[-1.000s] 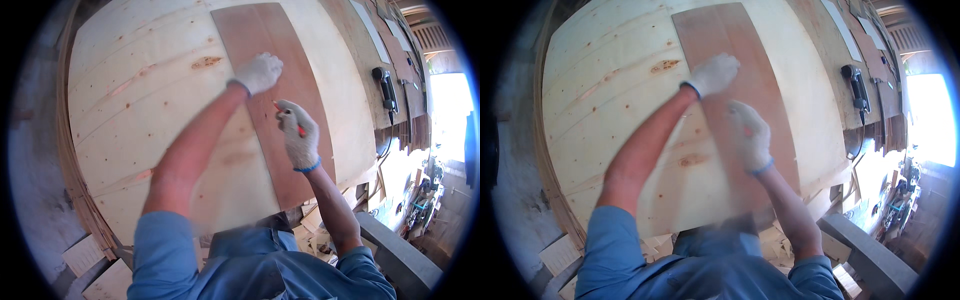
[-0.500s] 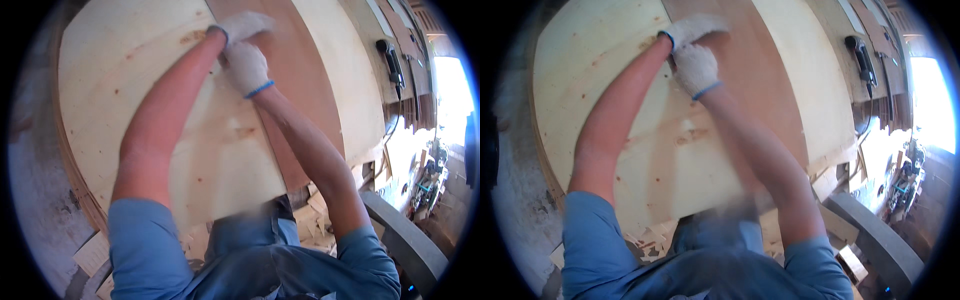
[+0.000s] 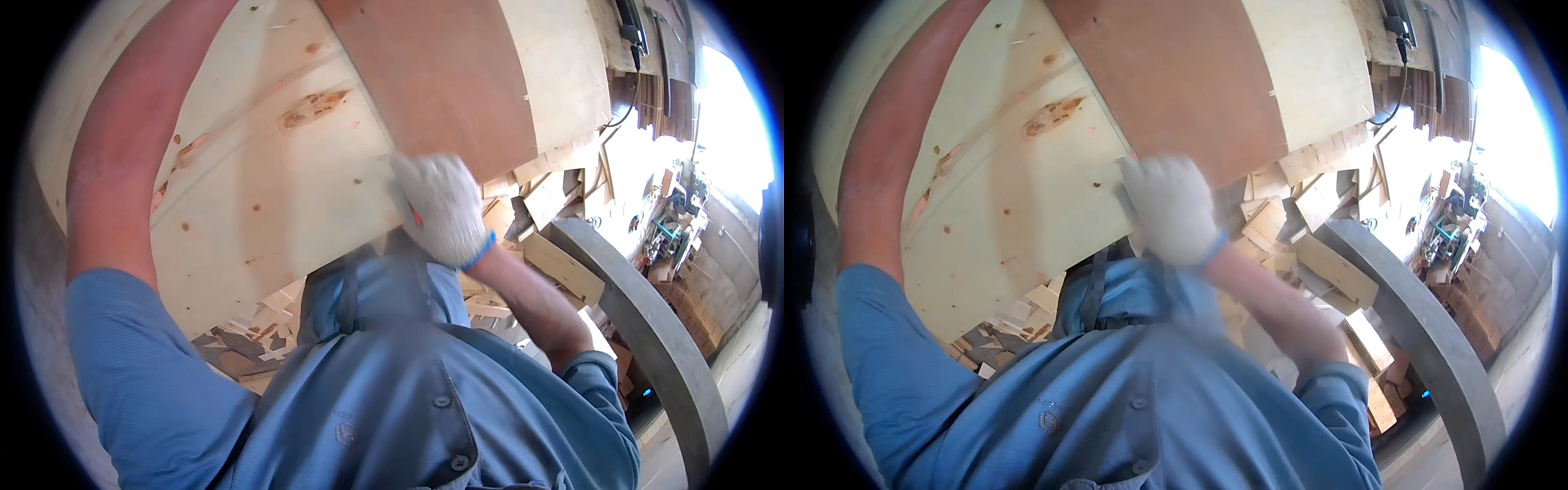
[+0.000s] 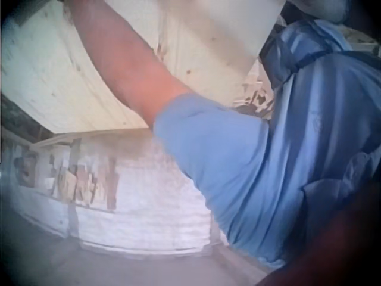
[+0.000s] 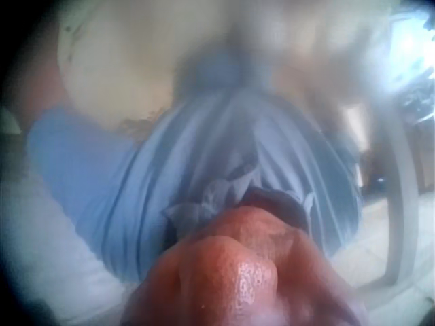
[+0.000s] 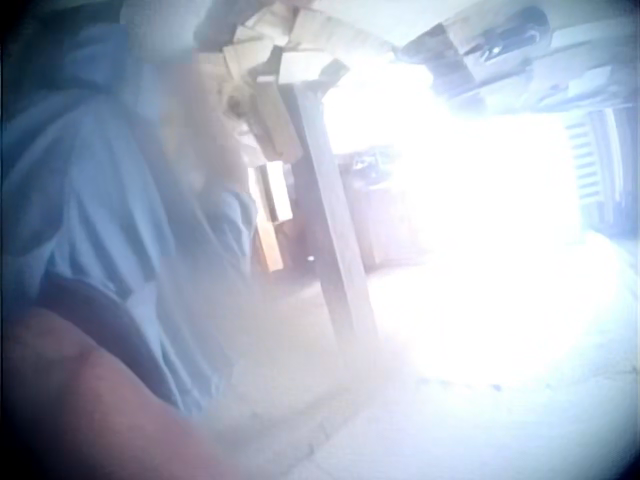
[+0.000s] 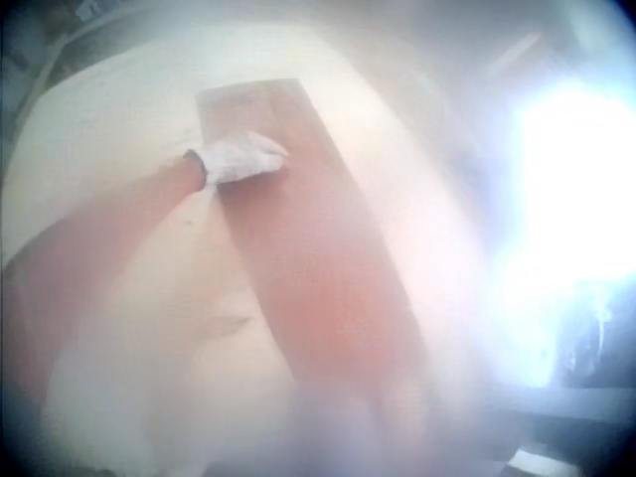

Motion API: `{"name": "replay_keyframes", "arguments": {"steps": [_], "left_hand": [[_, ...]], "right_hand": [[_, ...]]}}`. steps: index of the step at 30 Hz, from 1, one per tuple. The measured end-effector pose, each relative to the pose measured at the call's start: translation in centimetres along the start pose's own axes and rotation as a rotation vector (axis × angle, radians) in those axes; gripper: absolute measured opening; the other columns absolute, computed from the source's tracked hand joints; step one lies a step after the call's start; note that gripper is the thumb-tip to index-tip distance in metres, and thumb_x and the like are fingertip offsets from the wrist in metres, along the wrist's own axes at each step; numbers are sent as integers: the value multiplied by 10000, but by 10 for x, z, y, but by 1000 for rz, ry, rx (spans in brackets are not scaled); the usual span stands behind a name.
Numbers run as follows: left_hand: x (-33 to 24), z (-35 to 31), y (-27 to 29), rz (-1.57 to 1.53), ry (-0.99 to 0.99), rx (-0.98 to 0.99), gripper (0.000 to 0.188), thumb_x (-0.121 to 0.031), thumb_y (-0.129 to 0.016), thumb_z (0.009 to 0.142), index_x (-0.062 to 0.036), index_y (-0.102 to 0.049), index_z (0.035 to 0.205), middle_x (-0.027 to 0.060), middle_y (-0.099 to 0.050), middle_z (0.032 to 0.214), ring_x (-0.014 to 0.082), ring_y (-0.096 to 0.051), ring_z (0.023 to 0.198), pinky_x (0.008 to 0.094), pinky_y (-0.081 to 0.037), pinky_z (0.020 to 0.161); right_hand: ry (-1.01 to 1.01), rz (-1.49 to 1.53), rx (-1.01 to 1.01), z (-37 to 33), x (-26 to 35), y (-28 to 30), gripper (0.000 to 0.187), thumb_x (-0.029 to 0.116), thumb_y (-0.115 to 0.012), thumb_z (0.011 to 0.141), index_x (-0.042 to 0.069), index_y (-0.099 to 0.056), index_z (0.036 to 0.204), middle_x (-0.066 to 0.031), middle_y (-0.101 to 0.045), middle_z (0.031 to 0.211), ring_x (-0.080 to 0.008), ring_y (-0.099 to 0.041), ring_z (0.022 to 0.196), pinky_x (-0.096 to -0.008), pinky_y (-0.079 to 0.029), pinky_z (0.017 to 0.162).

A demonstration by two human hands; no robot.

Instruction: The person positions a reddish-brown template on a large light-colored plywood sheet, marks the outline with a red pencil, and then uses a nail gun to fasten the plywood to a workbench. The person repeats this process with a second template and then lifts the assembled plywood sheet.

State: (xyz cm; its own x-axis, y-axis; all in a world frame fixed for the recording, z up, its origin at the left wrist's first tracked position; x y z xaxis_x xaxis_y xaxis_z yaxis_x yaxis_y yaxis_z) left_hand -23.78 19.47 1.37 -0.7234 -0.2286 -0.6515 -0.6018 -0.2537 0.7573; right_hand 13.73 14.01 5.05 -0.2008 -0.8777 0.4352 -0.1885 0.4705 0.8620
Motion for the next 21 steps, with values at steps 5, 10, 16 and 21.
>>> {"name": "replay_keyframes", "arguments": {"steps": [5,10,16,21], "left_hand": [[36,14,-8,179,-88,-22,372,-298,-583,990,-3,-702,1181,158,-694,1227,290,-631,1172,366,-455,1064],[36,-10,-16,147,-27,-149,374,-254,-553,993,-20,-645,1270,140,-638,1321,297,-563,1266,377,-405,1123],[-77,-102,-94,-290,327,-430,434,-224,-487,1032,19,-547,1386,155,-537,1461,276,-484,1371,365,-354,1170],[-221,-232,-162,-541,881,-535,480,-239,-454,1048,65,-493,1417,180,-507,1485,277,-455,1396,363,-331,1169]], "right_hand": [[-286,-24,545,-99,-23,-36,161,234,-623,883,86,-674,922,-146,-639,758,-367,-630,749,-462,-488,698],[-498,151,152,-126,-84,4,214,243,-601,916,90,-704,808,-156,-664,763,-374,-667,759,-451,-518,657],[-432,48,-525,-93,-163,64,172,204,-590,932,67,-693,943,-144,-697,966,-364,-660,908,-438,-526,783],[-514,25,-438,-77,-187,63,165,212,-604,914,88,-645,1014,-155,-664,937,-390,-625,924,-485,-517,774]]}}
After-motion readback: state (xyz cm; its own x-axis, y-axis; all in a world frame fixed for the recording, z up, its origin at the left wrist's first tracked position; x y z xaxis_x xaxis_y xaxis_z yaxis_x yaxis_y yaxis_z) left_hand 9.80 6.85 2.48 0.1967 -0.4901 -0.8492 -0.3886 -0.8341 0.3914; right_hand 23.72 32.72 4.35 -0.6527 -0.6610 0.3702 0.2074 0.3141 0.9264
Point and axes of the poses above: each hand's wrist, its own z-axis towards the middle knuckle, its own y-axis out of the back of the hand, x = y × z, the point moved 6 cm from there along z, towards the middle knuckle
